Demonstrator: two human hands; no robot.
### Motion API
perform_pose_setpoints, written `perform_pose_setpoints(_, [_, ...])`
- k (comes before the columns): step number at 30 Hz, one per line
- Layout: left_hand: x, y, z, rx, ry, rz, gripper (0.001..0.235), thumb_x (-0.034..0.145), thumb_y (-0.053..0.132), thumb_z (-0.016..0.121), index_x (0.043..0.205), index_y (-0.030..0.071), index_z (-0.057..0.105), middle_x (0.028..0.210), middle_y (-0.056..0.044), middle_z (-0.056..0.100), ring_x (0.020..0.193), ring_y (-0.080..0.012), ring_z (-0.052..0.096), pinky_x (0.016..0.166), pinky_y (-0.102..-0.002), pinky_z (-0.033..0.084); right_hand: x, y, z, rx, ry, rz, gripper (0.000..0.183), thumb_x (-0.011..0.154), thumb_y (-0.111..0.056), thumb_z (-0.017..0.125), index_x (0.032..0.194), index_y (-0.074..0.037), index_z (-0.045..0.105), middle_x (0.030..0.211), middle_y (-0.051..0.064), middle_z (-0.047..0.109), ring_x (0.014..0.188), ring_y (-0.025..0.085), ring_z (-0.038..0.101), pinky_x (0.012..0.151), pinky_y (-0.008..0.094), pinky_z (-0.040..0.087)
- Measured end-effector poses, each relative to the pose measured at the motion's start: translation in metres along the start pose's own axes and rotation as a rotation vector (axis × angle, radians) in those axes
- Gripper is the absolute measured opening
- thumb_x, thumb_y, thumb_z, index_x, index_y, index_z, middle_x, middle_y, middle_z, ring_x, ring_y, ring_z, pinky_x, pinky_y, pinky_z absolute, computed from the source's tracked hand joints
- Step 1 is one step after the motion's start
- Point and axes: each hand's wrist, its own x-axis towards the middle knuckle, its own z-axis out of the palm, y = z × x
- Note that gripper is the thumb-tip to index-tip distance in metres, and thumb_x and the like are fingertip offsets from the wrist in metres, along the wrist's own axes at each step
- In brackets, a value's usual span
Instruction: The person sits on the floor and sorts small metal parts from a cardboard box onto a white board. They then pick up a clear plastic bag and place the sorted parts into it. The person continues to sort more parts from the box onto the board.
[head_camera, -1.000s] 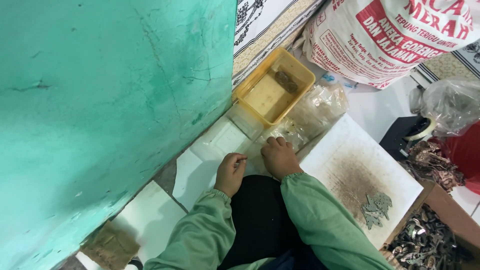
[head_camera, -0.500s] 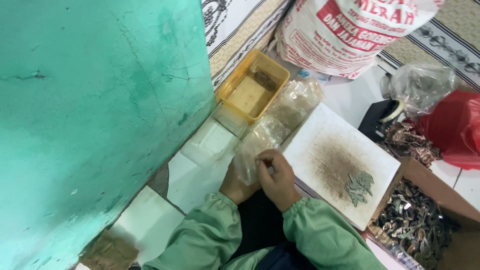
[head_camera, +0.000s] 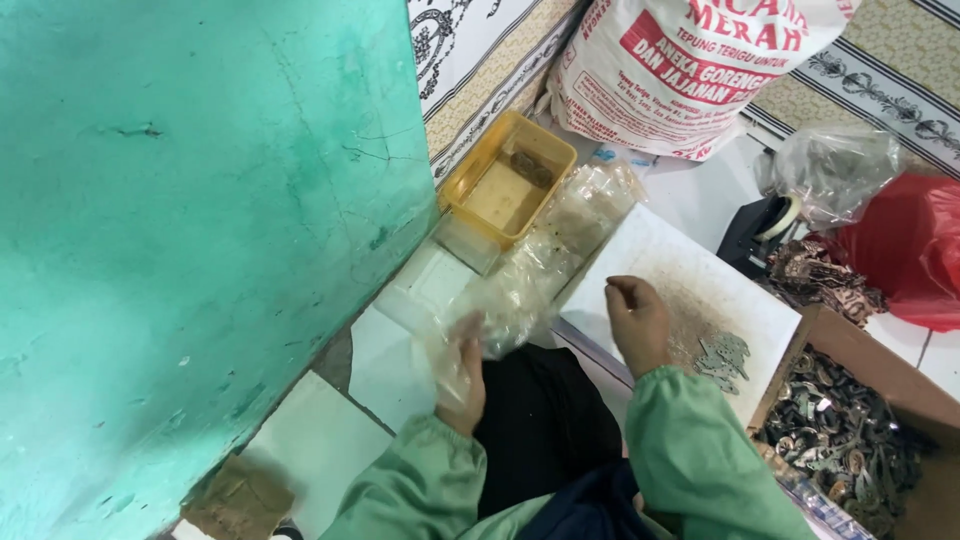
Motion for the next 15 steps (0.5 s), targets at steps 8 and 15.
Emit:
perform_pose_setpoints(8, [0.036,0.049,0.013,0.225,-0.362,-0.249,0.028,0.091,0.008,0.058,0.118,0.004,0.063,0.108,-0.013,0.068,0.097,-0.0282,0.067,0.088,-0.038,0.053,0.061,-0.002,0.046,-0.261,-0.249,-0.116,0.019,0.093,-0.015,0.065,0.106,-0.010,0.079,0.098,0.006,0.076,0.090,0.026,0.067,0.084,0.043,0.055])
perform_pose_setpoints(15, [0.064,0.023,0.040,0.272,-0.571,0.010,0.045,0.100,0.020,0.056,0.137,-0.005,0.053,0.125,-0.023,0.063,0.109,-0.0404,0.063,0.096,-0.048,0.050,0.096,0.013,0.086,-0.655,-0.441,-0.320,0.025,0.093,-0.029,0.063,0.108,-0.015,0.079,0.107,0.007,0.076,0.104,0.032,0.067,0.083,0.049,0.053])
